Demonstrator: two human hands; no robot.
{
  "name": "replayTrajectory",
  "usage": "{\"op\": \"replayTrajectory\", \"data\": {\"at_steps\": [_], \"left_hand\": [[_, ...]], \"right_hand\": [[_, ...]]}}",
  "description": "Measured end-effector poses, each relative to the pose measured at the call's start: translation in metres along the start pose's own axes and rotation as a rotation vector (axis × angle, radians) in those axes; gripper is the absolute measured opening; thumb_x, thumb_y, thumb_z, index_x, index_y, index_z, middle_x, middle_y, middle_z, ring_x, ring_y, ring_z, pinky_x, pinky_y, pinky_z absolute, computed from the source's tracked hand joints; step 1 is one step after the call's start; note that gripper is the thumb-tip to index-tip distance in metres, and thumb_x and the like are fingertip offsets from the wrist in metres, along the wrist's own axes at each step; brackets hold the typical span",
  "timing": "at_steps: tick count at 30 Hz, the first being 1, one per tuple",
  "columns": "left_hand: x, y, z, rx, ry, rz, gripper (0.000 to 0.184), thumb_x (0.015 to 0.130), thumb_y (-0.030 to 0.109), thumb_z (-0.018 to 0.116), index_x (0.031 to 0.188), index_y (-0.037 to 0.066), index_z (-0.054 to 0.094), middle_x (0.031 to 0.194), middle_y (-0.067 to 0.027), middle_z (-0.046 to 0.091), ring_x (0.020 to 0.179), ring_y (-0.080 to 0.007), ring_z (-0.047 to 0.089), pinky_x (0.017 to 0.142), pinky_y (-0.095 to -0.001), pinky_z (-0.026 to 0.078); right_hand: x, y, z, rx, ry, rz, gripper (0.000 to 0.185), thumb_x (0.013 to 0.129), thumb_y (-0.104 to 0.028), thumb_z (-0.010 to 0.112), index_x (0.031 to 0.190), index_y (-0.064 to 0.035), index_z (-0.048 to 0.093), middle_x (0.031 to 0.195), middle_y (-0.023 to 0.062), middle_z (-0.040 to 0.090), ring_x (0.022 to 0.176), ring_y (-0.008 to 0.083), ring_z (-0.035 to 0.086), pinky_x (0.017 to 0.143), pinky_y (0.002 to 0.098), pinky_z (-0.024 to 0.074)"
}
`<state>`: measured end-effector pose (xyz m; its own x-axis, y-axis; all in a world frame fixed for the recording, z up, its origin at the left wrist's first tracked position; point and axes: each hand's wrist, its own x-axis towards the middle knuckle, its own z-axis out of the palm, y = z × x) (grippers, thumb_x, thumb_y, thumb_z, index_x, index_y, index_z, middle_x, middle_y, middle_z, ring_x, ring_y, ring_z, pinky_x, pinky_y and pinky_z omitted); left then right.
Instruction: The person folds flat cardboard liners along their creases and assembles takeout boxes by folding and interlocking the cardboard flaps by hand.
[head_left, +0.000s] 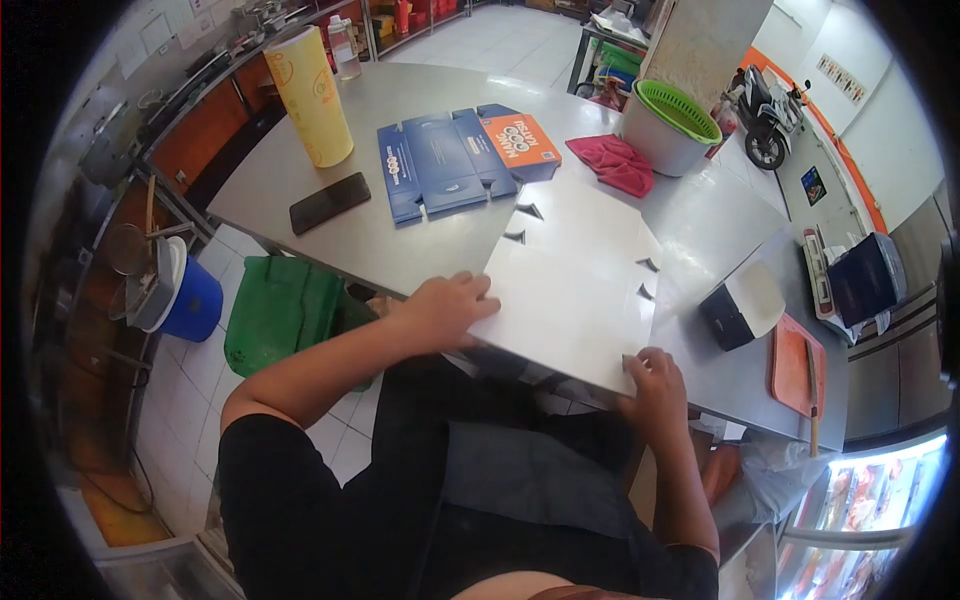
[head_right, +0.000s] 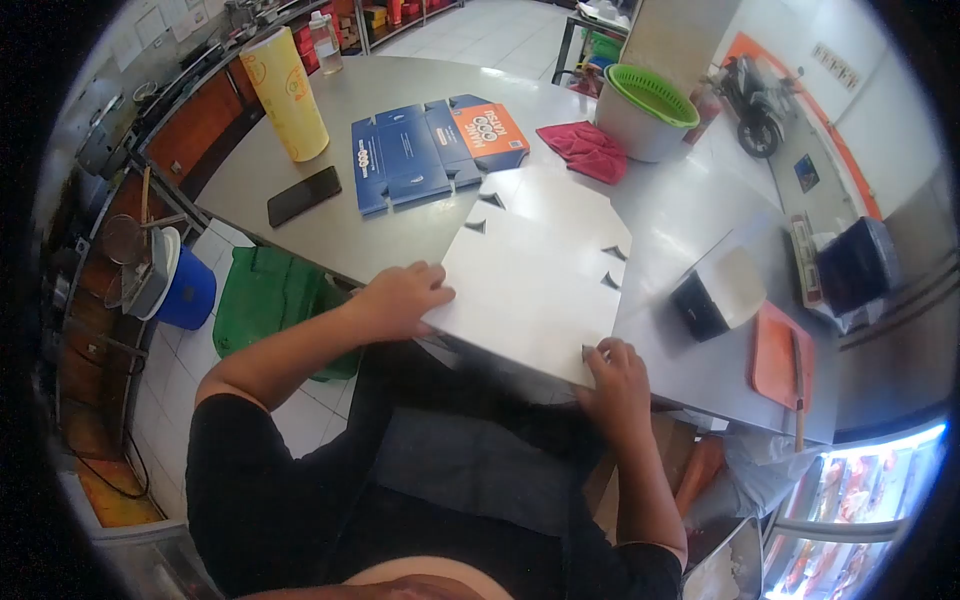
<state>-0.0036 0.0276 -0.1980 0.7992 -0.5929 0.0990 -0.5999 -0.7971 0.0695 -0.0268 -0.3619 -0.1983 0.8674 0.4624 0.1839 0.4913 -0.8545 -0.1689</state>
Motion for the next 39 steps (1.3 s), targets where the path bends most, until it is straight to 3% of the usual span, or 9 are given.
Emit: {"op": "replayTrajectory", "data": {"at_steps": [6,9,11,13,17,20,26,34,39], "left_hand": [[-0.014,0.007,-0.002,-0.032,0.076,0.130,0.042,0.074,0.024,0.084,0.108,0.008,0.064,0.097,-0.0076,0.063,0.097,-0.0295,0.065,0.082,-0.0410,0.057],[-0.008,0.005,-0.012,-0.050,0.091,0.140,0.042,0.074,0.024,0.085,0.107,0.007,0.065,0.096,-0.0080,0.064,0.098,-0.0297,0.066,0.083,-0.0406,0.056],[-0.003,0.013,-0.021,-0.092,0.065,0.092,0.037,0.077,0.021,0.079,0.109,0.006,0.069,0.097,-0.0082,0.066,0.103,-0.0286,0.067,0.087,-0.0394,0.054],[0.001,0.028,-0.016,0.093,0.170,0.061,0.034,0.079,0.018,0.073,0.110,0.006,0.070,0.098,-0.0083,0.066,0.102,-0.0273,0.066,0.088,-0.0389,0.053],[0.019,0.051,-0.006,0.235,0.424,0.137,0.030,0.081,0.013,0.064,0.108,0.004,0.071,0.097,-0.0080,0.066,0.096,-0.0251,0.064,0.090,-0.0383,0.050],[0.028,0.059,0.004,0.131,0.326,0.107,0.030,0.080,0.014,0.065,0.106,0.001,0.070,0.097,-0.0080,0.066,0.092,-0.0243,0.063,0.083,-0.0374,0.052],[0.047,0.067,0.016,0.111,0.335,0.309,0.023,0.083,0.016,0.063,0.098,0.000,0.068,0.089,-0.0071,0.064,0.084,-0.0215,0.064,0.069,-0.0330,0.053],[0.049,0.070,0.009,0.082,0.263,0.311,0.020,0.084,0.016,0.062,0.095,0.000,0.066,0.085,-0.0073,0.063,0.082,-0.0215,0.064,0.068,-0.0324,0.054],[0.048,0.072,0.004,0.111,0.211,0.212,0.014,0.083,0.015,0.063,0.090,0.002,0.065,0.082,-0.0072,0.061,0.081,-0.0215,0.063,0.067,-0.0325,0.055]], "right_hand": [[-0.008,-0.019,-0.018,-0.078,0.065,0.040,0.047,0.064,-0.018,0.087,0.108,-0.0087,0.072,0.110,0.0095,0.066,0.111,0.0307,0.062,0.097,0.0460,0.0489],[0.005,-0.035,-0.033,-0.160,0.278,-0.128,0.041,0.068,-0.012,0.076,0.107,-0.0059,0.070,0.107,0.0105,0.067,0.108,0.0312,0.064,0.094,0.0465,0.0507],[0.011,-0.027,-0.018,-0.072,0.233,-0.218,0.038,0.071,-0.009,0.074,0.108,-0.0048,0.070,0.108,0.0110,0.069,0.108,0.0313,0.066,0.096,0.0458,0.0517],[0.014,-0.026,-0.005,-0.021,0.214,-0.287,0.034,0.075,-0.003,0.070,0.109,-0.0024,0.068,0.108,0.0120,0.070,0.104,0.0325,0.069,0.094,0.0443,0.0551],[0.017,-0.028,0.005,0.004,0.183,-0.310,0.030,0.081,-0.008,0.070,0.110,-0.0007,0.068,0.112,0.0135,0.070,0.106,0.0316,0.069,0.093,0.0426,0.0563],[0.024,-0.021,0.003,0.030,0.162,-0.293,0.031,0.081,-0.009,0.071,0.110,-0.0008,0.067,0.112,0.0139,0.069,0.106,0.0330,0.068,0.092,0.0432,0.0567],[0.026,-0.025,0.000,0.073,0.109,-0.245,0.036,0.078,-0.014,0.077,0.110,-0.0021,0.068,0.112,0.0143,0.069,0.107,0.0332,0.067,0.091,0.0436,0.0568],[0.027,-0.028,0.014,0.090,0.206,-0.159,0.043,0.074,-0.017,0.082,0.113,-0.0026,0.068,0.114,0.0137,0.069,0.108,0.0317,0.067,0.090,0.0429,0.0563],[0.037,-0.033,0.019,0.018,0.145,-0.256,0.045,0.076,-0.019,0.081,0.113,0.0000,0.066,0.110,0.0136,0.067,0.102,0.0308,0.066,0.087,0.0408,0.0561]]}}
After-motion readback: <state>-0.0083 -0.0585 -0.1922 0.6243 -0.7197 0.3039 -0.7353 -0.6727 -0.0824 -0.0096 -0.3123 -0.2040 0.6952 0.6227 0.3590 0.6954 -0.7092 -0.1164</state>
